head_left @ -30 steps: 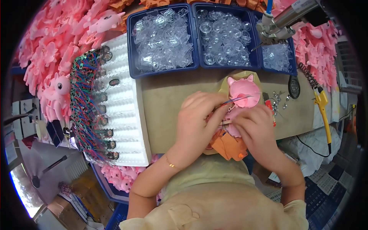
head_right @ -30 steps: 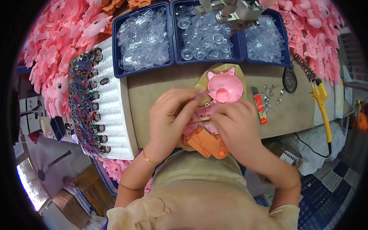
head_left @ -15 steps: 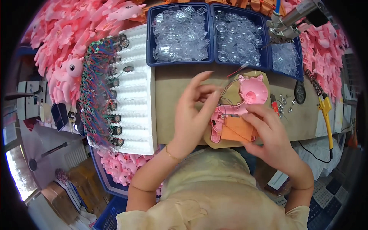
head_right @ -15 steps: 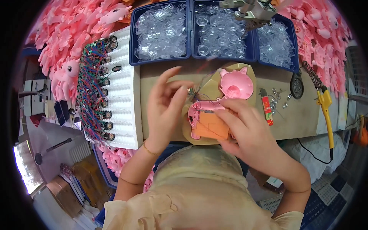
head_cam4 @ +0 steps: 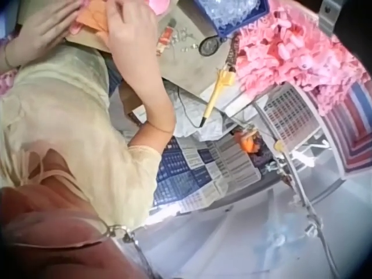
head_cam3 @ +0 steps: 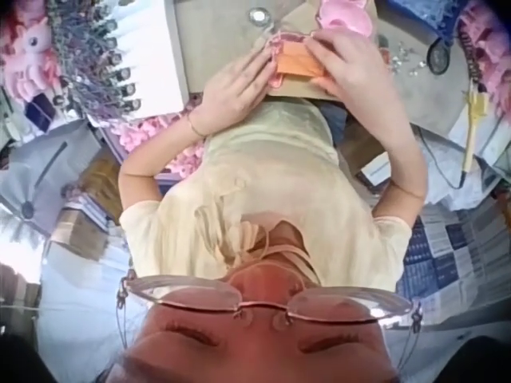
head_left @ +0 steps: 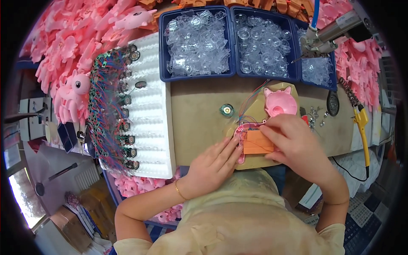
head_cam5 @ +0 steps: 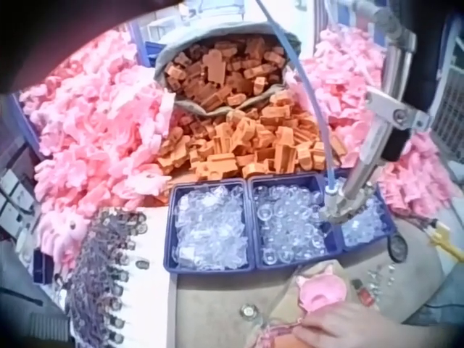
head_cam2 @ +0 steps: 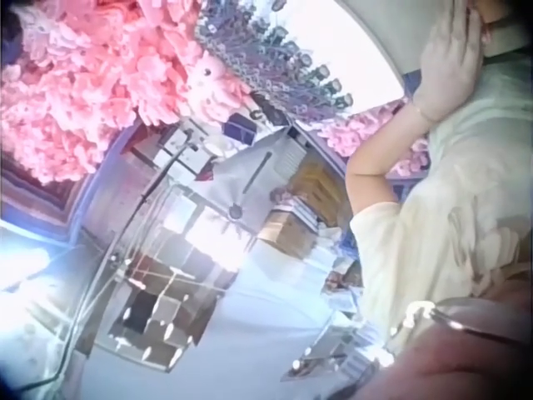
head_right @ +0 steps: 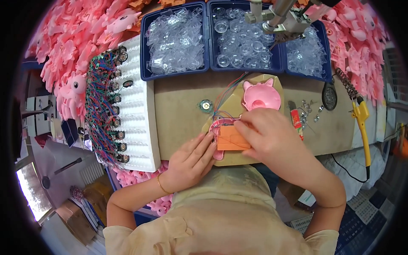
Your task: Assembling plastic toy ponies by soldering internal wires, inserting mechanical parts, and fastening body halves with screws.
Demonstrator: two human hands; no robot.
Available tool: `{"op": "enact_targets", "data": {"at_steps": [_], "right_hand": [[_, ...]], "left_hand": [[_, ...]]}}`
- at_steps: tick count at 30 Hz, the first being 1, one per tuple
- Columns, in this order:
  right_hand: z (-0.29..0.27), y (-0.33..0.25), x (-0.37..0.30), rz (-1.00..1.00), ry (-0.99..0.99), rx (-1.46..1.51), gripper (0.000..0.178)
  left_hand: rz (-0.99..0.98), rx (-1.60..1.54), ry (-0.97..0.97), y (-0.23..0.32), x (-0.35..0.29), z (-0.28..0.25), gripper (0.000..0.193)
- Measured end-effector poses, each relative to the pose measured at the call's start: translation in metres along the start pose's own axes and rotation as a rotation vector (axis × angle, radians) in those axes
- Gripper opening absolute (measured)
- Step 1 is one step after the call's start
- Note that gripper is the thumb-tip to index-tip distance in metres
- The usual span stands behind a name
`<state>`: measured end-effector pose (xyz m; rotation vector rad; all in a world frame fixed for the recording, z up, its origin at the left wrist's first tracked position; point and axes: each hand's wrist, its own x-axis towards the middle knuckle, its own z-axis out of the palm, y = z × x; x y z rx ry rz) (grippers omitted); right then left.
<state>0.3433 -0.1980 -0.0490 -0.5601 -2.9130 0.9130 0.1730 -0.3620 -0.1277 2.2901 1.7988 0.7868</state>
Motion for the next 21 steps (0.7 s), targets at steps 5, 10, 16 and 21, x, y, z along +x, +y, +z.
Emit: {"op": "enact_targets", "data": {"at_steps": [5, 10, 16, 21], "right_hand": [[0.002, 0.004, -0.002, -0.091, 0.057, -0.074, 0.053], [0.003, -0.007, 0.000, -0.085, 0.021, -0.211, 0.053], [-0.002, 0.003, 0.001, -0.075, -0.017, -0.124, 0.051], [-0.009, 0.009, -0.026, -0.019, 0.097, -0.044, 0.048]], "left_hand": [[0.022, 0.038, -0.058, 0.000, 0.001, -0.004, 0.046], [0.017, 0.054, -0.061, -0.001, 0.002, -0.007, 0.049], [0.046, 0.029, -0.026, 0.001, 0.006, -0.004, 0.045], [-0.105, -0.159, -0.117, -0.007, 0.016, -0.033, 0.047]]}}
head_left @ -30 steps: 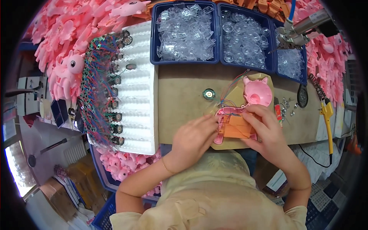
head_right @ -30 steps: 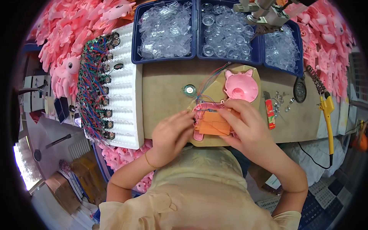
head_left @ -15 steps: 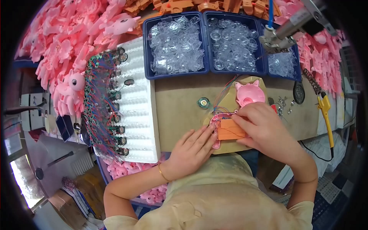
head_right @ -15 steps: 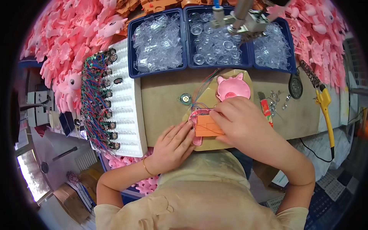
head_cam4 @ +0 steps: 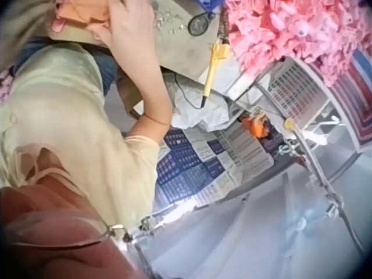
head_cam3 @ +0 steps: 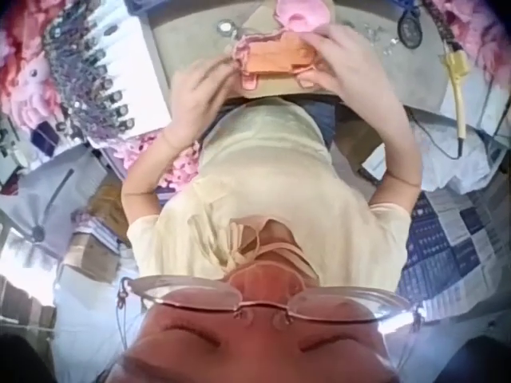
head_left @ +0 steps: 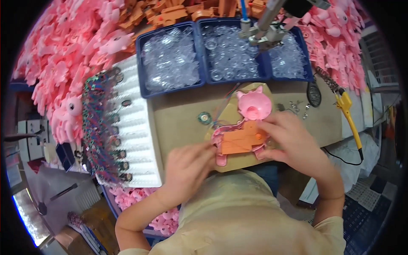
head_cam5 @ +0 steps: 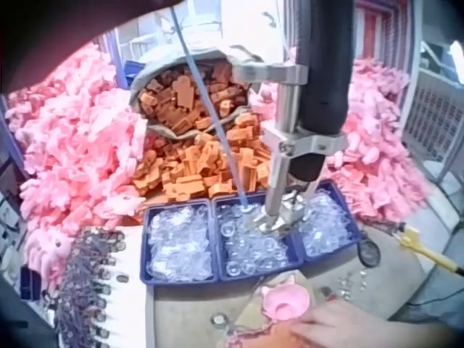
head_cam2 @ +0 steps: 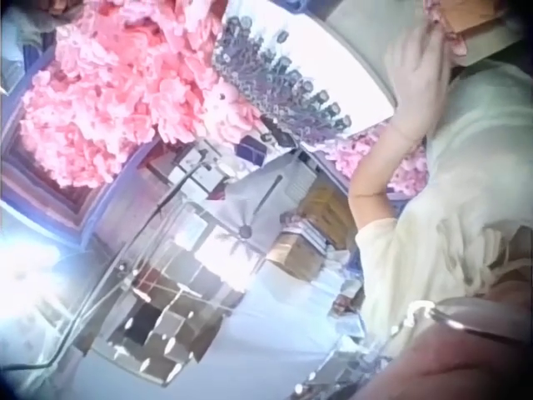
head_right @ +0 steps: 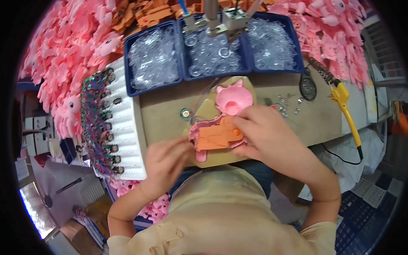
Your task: Assembling plastic toy ponies by soldering internal wires, inserting mechanical parts, and fastening body halves with screws.
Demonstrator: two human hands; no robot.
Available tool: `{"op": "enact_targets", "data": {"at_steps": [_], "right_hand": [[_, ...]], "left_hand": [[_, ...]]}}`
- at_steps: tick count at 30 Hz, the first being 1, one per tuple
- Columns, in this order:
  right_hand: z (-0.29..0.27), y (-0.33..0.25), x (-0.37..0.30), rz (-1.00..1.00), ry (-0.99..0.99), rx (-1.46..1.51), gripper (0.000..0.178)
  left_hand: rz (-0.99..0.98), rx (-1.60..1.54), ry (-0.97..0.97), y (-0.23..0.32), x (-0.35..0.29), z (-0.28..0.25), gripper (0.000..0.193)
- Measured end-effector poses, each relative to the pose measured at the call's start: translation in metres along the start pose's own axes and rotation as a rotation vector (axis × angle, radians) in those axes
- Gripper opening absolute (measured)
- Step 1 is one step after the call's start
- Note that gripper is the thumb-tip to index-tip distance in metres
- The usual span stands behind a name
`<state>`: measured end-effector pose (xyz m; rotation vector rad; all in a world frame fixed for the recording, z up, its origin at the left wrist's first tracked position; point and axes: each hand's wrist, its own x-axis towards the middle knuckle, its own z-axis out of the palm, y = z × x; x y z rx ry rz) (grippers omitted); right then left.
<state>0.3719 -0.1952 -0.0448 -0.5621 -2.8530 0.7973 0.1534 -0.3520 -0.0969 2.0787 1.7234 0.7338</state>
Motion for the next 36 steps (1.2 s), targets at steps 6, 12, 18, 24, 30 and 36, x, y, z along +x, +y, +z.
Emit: {"op": "enact_targets", "data": {"at_steps": [6, 12, 18, 24, 30, 36], "right_hand": [[0.016, 0.007, -0.012, 0.069, 0.099, -0.173, 0.046], [0.017, 0.020, -0.011, 0.014, 0.175, -0.130, 0.039], [0.018, 0.026, 0.063, -0.180, 0.248, -0.044, 0.022], [0.027, 0.039, 0.077, -0.326, 0.228, -0.211, 0.010], [-0.002, 0.009, 0.061, 0.099, -0.081, 0.100, 0.010], [-0.006, 0.025, 0.052, 0.043, 0.489, -0.094, 0.018]], "left_hand": [[0.219, 0.255, 0.001, 0.019, 0.056, 0.003, 0.047], [0.210, 0.309, -0.042, 0.021, 0.055, 0.015, 0.041], [-0.102, -0.069, 0.125, 0.020, 0.052, 0.004, 0.021], [-0.422, -0.062, 0.066, 0.012, 0.062, 0.002, 0.020], [-0.252, -0.233, 0.014, 0.007, 0.077, 0.000, 0.024], [-0.519, -0.669, -0.114, 0.002, 0.075, 0.000, 0.030]]}}
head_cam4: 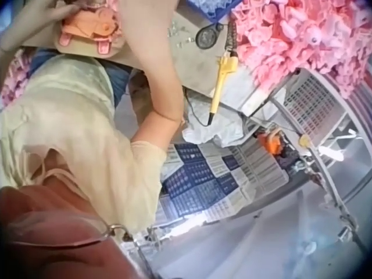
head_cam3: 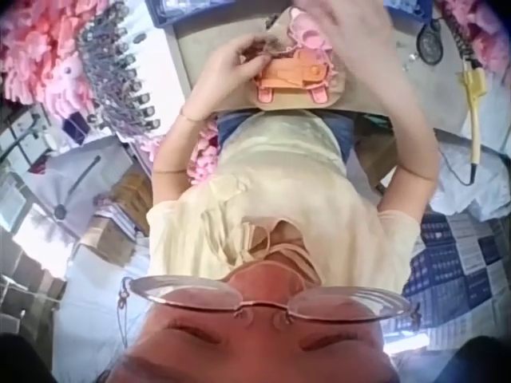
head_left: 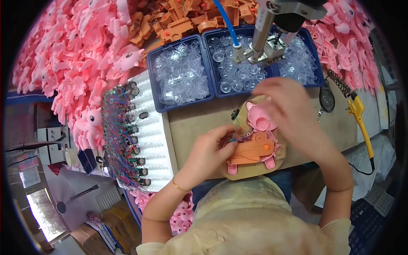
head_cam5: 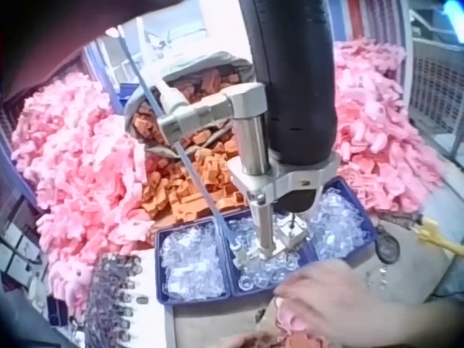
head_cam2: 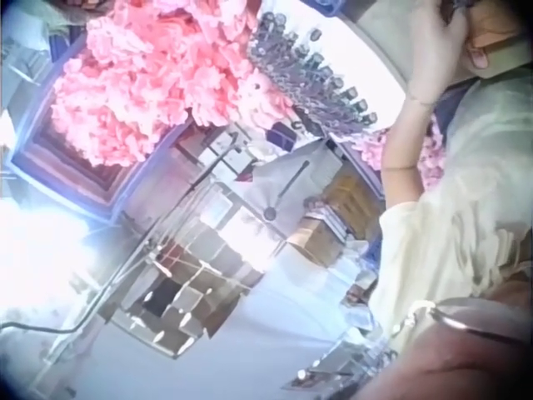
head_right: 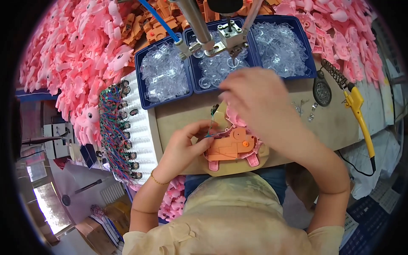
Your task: Assembling plastic toy ponies by soldering internal wires, inserting mechanical parts, and fastening body halves with screws.
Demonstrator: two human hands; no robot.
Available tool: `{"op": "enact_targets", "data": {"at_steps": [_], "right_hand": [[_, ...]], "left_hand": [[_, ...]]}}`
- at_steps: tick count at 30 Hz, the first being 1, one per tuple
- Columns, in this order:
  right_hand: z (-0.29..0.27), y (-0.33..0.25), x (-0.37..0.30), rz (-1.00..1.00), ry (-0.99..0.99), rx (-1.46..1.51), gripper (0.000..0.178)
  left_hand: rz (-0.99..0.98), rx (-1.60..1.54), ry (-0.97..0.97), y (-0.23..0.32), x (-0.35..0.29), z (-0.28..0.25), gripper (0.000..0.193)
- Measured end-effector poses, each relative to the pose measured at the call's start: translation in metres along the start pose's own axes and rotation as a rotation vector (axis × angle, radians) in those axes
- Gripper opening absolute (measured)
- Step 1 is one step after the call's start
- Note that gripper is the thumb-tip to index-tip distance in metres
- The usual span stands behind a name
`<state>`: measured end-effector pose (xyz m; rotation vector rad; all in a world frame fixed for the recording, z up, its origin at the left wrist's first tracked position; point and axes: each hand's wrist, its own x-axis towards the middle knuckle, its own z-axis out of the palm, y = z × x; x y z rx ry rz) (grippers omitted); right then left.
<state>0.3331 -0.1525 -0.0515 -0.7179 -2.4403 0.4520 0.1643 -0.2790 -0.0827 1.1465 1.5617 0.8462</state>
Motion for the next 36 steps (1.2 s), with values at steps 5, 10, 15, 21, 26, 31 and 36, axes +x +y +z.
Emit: {"op": "enact_targets", "data": {"at_steps": [5, 10, 15, 21, 26, 31, 36], "right_hand": [[0.007, 0.026, -0.007, 0.035, -0.345, 0.168, 0.021], [0.038, 0.011, 0.010, -0.146, -0.568, 0.338, 0.020], [0.009, 0.014, -0.008, -0.177, -0.199, 0.072, 0.011], [-0.016, 0.025, -0.010, 0.582, -0.652, 0.976, 0.015], [-0.002, 0.019, -0.023, 0.707, -0.559, 1.195, 0.018], [0.008, 0.014, -0.035, 0.347, -0.285, 0.470, 0.025], [0.021, 0.019, -0.044, 0.048, -0.338, 0.176, 0.027]], "left_hand": [[0.174, 0.164, -0.220, 0.003, 0.009, -0.017, 0.028], [0.377, 0.330, -0.311, 0.001, 0.012, -0.027, 0.028], [0.225, 0.524, -0.093, 0.024, -0.012, -0.004, 0.019], [0.197, 0.302, -0.094, 0.003, -0.004, -0.010, 0.014], [0.289, 0.219, -0.110, -0.001, -0.005, -0.004, 0.015], [0.291, 0.207, -0.116, 0.001, -0.003, -0.004, 0.016], [0.228, 0.221, -0.156, 0.001, -0.001, -0.006, 0.018]]}}
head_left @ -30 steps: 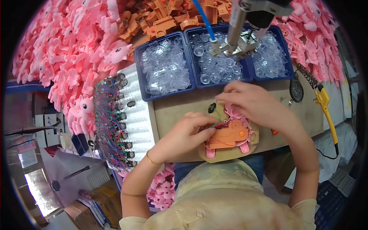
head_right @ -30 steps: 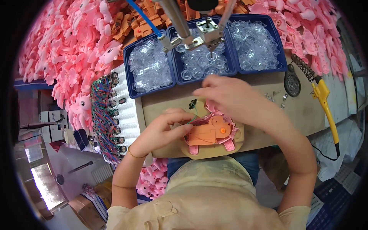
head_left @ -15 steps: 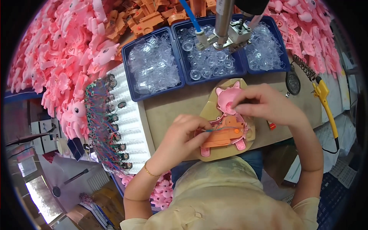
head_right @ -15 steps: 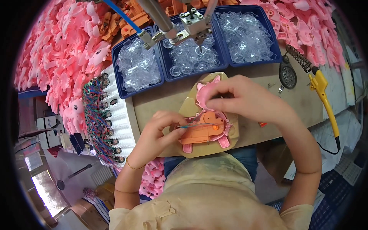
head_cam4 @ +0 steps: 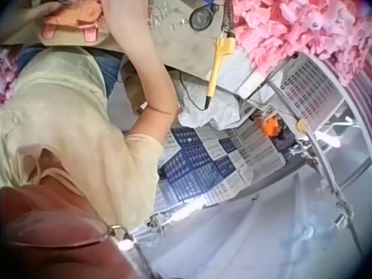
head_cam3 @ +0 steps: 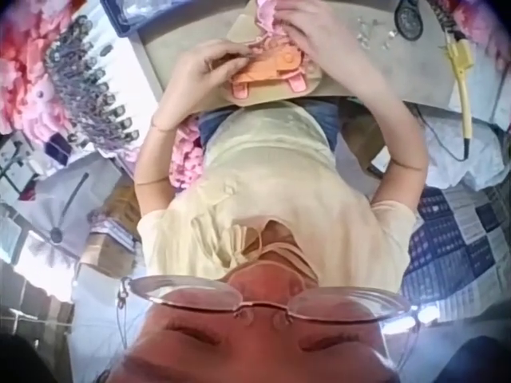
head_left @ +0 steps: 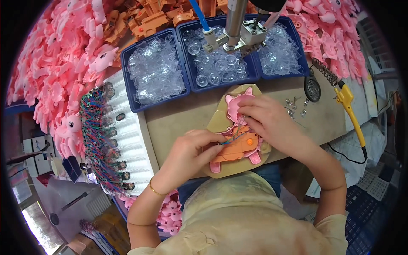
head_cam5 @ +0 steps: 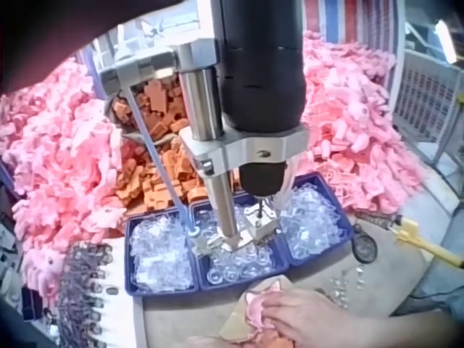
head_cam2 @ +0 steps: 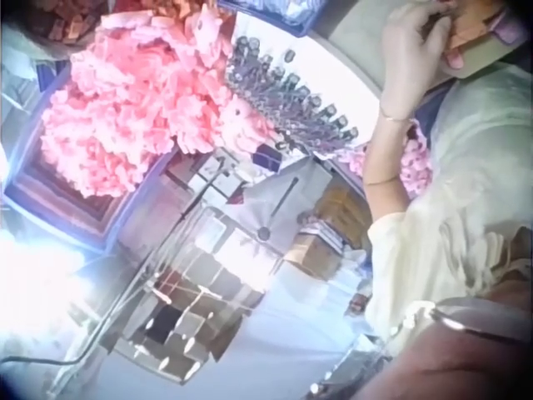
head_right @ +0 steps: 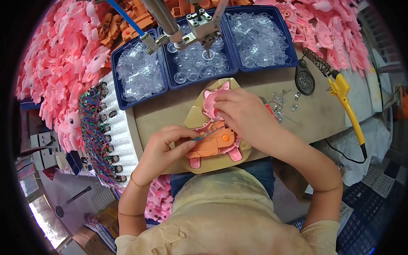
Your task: Assembling plastic toy ponies by soldering internal wires, inserting mechanical parts, and fastening body halves with screws.
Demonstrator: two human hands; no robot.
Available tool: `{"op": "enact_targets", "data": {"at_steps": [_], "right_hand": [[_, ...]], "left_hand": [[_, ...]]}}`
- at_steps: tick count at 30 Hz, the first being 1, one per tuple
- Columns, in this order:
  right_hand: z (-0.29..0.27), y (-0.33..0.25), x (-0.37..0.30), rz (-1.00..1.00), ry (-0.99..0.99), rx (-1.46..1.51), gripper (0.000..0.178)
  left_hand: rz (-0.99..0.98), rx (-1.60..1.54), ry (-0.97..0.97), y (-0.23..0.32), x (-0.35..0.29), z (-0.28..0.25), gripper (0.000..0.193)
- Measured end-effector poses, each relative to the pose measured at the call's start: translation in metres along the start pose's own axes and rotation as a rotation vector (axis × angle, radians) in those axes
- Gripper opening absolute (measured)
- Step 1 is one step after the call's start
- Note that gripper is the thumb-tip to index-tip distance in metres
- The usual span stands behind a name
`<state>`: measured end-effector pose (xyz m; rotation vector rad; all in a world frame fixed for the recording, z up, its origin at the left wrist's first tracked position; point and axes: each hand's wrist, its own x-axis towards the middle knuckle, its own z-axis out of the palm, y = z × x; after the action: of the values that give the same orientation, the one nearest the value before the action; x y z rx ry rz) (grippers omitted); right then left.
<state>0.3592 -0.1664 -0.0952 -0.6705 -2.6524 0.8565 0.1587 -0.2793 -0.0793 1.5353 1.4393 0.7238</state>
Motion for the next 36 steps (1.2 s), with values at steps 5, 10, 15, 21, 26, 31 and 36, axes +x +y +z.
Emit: {"op": "enact_targets", "data": {"at_steps": [5, 10, 15, 21, 26, 31, 36], "right_hand": [[0.003, -0.004, 0.000, 0.114, 0.079, 0.134, 0.024], [-0.004, -0.002, 0.003, 0.078, -0.012, 0.009, 0.021], [-0.007, -0.002, 0.005, 0.106, -0.117, -0.044, 0.017], [-0.021, -0.003, 0.035, 0.106, -0.313, -0.026, 0.009], [-0.012, 0.001, 0.031, 0.068, -0.257, -0.046, 0.009], [-0.018, -0.004, 0.017, 0.007, -0.170, 0.028, 0.009], [0.010, -0.055, -0.022, -0.397, 0.056, 0.135, 0.014]], "left_hand": [[-0.028, -0.052, -0.032, 0.004, 0.003, -0.002, 0.018], [-0.020, -0.051, -0.044, 0.002, 0.004, -0.004, 0.018], [-0.162, -0.205, -0.072, 0.001, 0.006, -0.006, 0.018], [-0.340, -0.343, -0.149, 0.003, 0.011, -0.012, 0.020], [-0.430, -0.438, -0.192, 0.004, 0.015, -0.013, 0.021], [-0.419, -0.461, -0.189, -0.003, 0.012, -0.017, 0.022], [-0.397, -0.543, -0.204, -0.005, 0.013, -0.012, 0.023]]}}
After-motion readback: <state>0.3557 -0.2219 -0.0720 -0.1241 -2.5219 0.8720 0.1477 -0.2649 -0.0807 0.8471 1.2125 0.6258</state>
